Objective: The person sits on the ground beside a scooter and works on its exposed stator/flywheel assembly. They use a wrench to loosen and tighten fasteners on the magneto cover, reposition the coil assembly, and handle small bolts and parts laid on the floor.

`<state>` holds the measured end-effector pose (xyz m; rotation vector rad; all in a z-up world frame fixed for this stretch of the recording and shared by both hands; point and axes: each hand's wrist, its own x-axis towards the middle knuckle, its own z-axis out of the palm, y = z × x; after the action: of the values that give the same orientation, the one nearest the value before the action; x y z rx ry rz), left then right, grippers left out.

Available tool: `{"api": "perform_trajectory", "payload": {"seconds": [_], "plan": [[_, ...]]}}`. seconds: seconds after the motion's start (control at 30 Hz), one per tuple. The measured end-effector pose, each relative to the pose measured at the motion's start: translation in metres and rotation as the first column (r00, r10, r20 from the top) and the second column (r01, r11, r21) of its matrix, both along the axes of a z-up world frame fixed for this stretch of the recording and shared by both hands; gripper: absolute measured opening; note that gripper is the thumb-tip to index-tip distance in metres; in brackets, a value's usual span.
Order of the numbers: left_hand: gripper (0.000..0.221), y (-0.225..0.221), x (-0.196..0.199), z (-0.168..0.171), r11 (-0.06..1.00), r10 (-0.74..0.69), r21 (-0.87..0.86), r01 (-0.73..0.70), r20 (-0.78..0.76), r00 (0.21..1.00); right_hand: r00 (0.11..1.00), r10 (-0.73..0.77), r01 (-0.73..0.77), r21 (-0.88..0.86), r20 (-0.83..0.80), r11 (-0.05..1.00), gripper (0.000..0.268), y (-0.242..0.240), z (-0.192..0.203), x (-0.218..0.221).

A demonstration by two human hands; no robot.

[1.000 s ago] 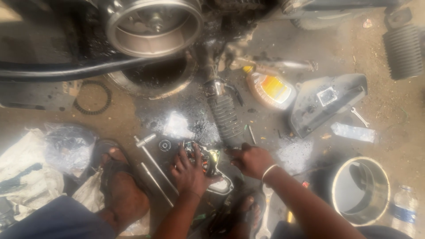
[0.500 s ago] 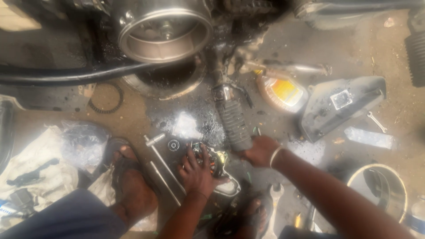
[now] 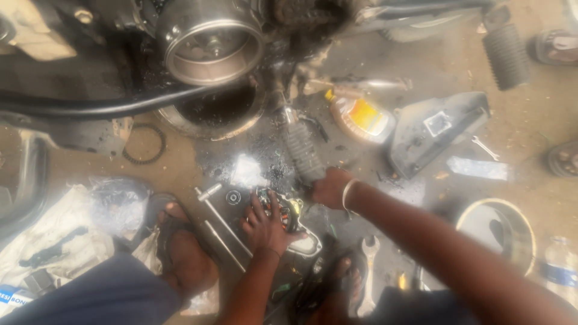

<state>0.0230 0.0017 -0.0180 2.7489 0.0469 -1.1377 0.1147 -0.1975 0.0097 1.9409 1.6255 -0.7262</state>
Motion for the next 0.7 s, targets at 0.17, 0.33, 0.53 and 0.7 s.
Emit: {"api": "perform_trajectory", "payload": {"seconds": [0.17,0.33,0.53,0.7], "plan": [[0.159,0.005,0.003,0.001,0.997,0.058,-0.050,-0.058,0.004,0.998,0.069,-0.856,0.986,0.165,-0.512,-0.019,0.053,-0.049,-0.015,-0.085],[0.153,0.011,0.010,0.006,0.995,0.071,-0.073,-0.069,0.038,0.997,-0.045,-0.824,0.932,0.273,-0.564,-0.237,0.058,-0.056,-0.002,-0.121],[0.155,-0.001,-0.001,0.008,0.994,0.084,-0.070,-0.079,0.070,0.994,-0.038,-0.911,0.950,0.269,-0.410,-0.161,0.061,-0.005,-0.008,-0.141],[0.155,0.000,0.006,0.024,0.993,0.079,-0.083,-0.079,-0.007,0.997,-0.096,-0.919,0.924,0.309,-0.382,-0.226,0.052,0.025,-0.013,-0.130]]}}
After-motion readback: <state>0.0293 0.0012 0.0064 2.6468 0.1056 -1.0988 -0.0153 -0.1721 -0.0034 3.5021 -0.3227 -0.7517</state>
